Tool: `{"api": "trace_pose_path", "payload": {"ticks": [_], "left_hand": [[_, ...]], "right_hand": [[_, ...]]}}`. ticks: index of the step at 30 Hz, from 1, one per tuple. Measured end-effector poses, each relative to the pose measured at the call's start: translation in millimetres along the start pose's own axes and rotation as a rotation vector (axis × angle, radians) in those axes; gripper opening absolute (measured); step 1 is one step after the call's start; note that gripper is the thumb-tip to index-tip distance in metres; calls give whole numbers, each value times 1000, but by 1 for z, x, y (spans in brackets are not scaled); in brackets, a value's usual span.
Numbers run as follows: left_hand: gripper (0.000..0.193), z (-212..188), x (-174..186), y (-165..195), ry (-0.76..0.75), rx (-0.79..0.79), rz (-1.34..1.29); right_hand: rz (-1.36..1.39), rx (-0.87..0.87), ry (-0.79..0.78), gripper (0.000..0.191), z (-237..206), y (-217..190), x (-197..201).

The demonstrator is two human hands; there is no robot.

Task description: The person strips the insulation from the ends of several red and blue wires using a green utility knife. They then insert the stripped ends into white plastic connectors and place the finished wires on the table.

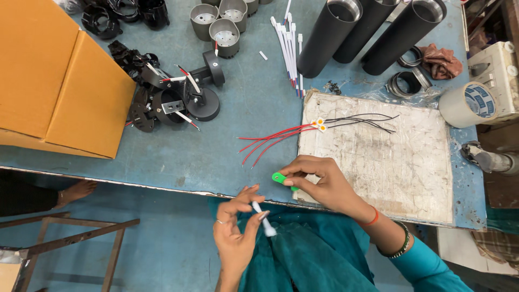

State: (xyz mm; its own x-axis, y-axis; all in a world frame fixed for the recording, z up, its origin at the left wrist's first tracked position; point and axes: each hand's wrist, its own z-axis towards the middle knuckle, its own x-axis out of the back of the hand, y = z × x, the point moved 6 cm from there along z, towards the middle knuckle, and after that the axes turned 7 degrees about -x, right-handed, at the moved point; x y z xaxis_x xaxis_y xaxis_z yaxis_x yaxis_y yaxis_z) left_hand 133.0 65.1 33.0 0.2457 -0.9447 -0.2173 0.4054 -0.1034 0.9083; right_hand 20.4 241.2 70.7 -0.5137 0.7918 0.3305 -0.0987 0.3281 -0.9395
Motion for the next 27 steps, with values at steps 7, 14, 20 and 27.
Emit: {"api": "trace_pose_path", "payload": {"ticks": [7, 14, 20, 27], "left_hand": [[28, -16, -19, -27, 80, 355, -203], [8, -6, -27, -20, 70, 276, 76], [5, 11, -26, 1, -6, 111, 296], [4, 25, -12, 23, -49, 70, 402]], "right_hand": [[504, -157, -37, 14, -7, 27, -11], [577, -188, -7, 18, -18, 30, -24], [284, -14, 2, 22, -20, 2, -21], [-299, 209, 27, 34, -20, -46, -13]]}}
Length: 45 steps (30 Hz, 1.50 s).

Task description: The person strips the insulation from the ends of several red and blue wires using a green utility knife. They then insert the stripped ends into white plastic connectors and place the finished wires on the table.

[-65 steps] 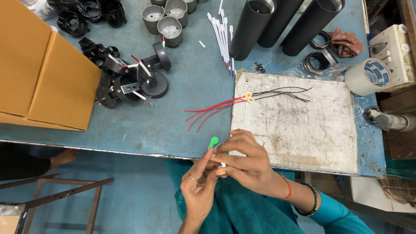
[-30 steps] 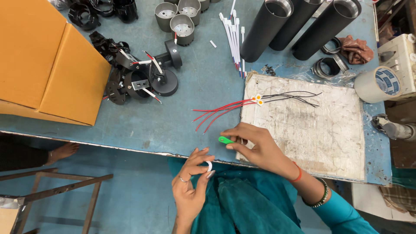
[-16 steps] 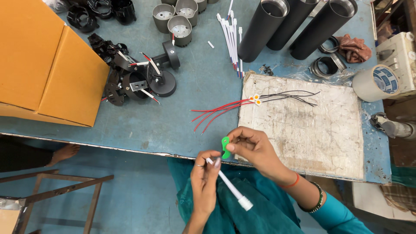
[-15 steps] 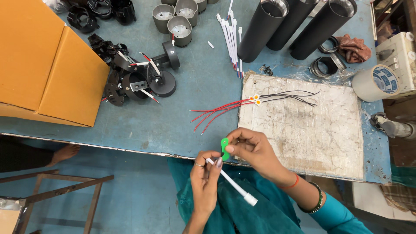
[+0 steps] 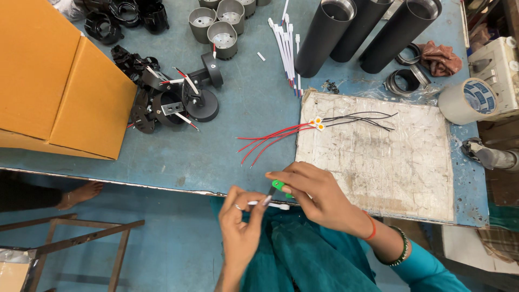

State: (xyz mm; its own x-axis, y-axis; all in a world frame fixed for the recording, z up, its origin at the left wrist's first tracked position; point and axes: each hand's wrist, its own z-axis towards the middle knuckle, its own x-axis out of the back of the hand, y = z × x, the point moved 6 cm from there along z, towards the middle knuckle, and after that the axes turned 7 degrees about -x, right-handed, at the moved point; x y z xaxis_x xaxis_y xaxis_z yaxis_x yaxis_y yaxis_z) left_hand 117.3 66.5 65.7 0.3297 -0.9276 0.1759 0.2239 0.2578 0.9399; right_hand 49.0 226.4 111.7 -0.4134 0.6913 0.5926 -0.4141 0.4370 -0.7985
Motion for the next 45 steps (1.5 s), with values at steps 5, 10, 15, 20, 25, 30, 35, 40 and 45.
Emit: {"api": "trace_pose_path", "payload": {"ticks": [5, 10, 15, 20, 25, 30, 35, 40, 45], "left_hand": [[3, 7, 14, 2, -68, 3, 115], [4, 5, 8, -1, -165, -14, 63], [28, -7, 4, -14, -63, 102, -242], [41, -13, 0, -22, 6, 91, -426], [42, -8, -4, -27, 70, 30, -555], [36, -8, -2, -31, 149, 64, -429], [37, -17, -5, -35, 111, 300, -533], [29, -12, -5, -6, -33, -1, -470], [25, -12, -9, 7, -92, -10, -295]], "right_hand": [[-4, 30, -234, 38, 2, -8, 3], [107, -158, -181, 13, -3, 7, -10], [264, -213, -49, 14, -11, 29, -6], [855, -224, -303, 13, -23, 36, -43], [912, -386, -242, 13, -35, 45, -64], [462, -57, -16, 8, -35, 23, -45], [428, -24, 4, 5, -34, 11, -43], [338, 149, 214, 4, -44, -3, -13], [256, 79, 379, 18, -49, 0, 6]]}}
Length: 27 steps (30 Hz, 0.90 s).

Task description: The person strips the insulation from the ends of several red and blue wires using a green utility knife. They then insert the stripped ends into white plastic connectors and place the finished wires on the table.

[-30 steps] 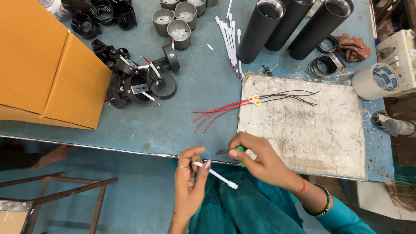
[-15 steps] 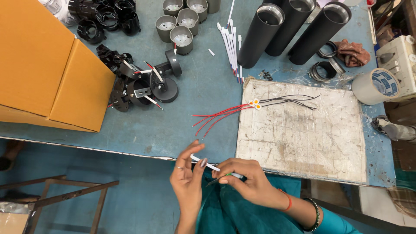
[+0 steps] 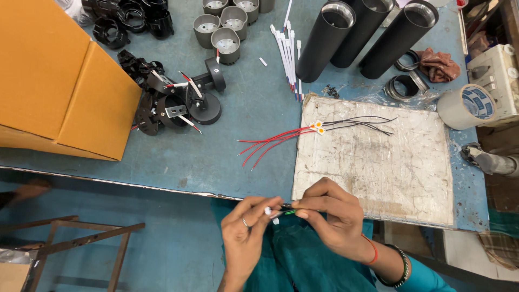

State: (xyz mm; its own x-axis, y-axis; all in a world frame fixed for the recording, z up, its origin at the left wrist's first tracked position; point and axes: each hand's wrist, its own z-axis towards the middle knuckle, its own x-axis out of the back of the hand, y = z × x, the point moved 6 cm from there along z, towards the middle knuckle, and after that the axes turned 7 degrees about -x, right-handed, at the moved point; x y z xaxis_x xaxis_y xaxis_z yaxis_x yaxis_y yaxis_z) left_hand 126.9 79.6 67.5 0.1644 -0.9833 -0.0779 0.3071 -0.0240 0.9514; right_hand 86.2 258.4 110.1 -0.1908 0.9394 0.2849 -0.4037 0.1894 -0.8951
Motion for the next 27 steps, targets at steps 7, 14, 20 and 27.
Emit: {"api": "trace_pose_path", "payload": {"ticks": [7, 14, 20, 27], "left_hand": [[22, 0, -6, 22, -100, -92, 174], [21, 1, -5, 30, -172, -76, 198], [21, 2, -4, 33, -190, -81, 215], [23, 2, -5, 37, -198, -108, 221]], "right_hand": [[64, 14, -119, 27, 1, -3, -8], [46, 39, -196, 26, 2, -8, -9], [35, 64, -173, 26, 1, -11, -11], [-17, 112, -156, 31, 1, -16, -10]]}}
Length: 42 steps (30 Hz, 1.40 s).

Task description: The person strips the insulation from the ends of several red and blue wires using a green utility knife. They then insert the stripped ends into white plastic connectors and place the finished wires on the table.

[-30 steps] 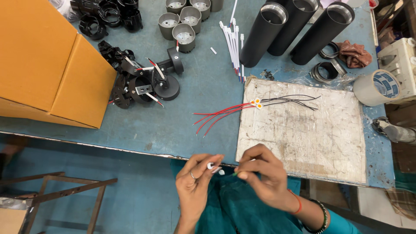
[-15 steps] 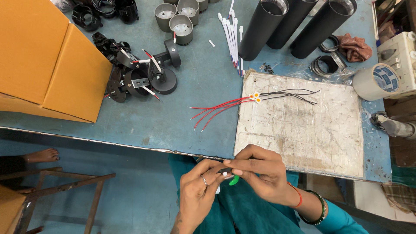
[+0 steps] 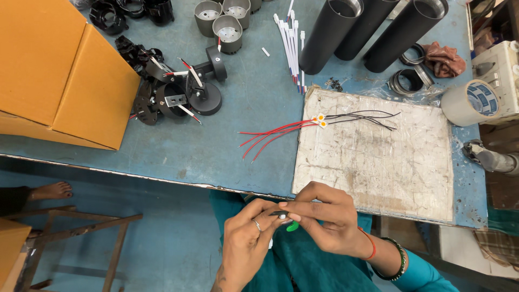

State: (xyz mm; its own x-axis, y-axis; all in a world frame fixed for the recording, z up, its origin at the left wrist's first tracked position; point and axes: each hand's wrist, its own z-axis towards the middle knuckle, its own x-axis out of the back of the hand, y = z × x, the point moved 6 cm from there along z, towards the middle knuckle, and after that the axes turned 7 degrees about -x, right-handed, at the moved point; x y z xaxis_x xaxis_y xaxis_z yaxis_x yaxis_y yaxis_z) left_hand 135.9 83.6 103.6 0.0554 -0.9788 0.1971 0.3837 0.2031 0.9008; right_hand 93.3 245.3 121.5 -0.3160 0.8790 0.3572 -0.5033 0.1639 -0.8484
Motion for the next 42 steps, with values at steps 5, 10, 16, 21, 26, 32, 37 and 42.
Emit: {"api": "trace_pose_path", "payload": {"ticks": [5, 10, 16, 21, 26, 32, 37, 42], "left_hand": [[22, 0, 0, 1, -29, 13, 30], [24, 1, 1, 1, -35, 34, 47], [26, 2, 2, 1, -35, 76, 55], [21, 3, 2, 9, -29, -14, 44], [30, 3, 2, 7, -32, 56, 56], [24, 5, 4, 15, 2, -60, 104], [23, 4, 5, 18, 33, -105, 139], [22, 3, 6, 19, 47, -126, 170]], "right_hand": [[-60, 25, -19, 37, 2, -3, 2], [-73, 37, -22, 36, 3, -6, 3], [-104, 48, -22, 39, 6, -9, 4], [-113, 46, 2, 30, 6, -10, 5], [-54, -44, 98, 27, 8, -5, 13], [-112, 41, 53, 30, 6, -14, 13], [-105, 109, 42, 31, 6, -19, 8], [-129, 136, 38, 31, 6, -23, 8]]}}
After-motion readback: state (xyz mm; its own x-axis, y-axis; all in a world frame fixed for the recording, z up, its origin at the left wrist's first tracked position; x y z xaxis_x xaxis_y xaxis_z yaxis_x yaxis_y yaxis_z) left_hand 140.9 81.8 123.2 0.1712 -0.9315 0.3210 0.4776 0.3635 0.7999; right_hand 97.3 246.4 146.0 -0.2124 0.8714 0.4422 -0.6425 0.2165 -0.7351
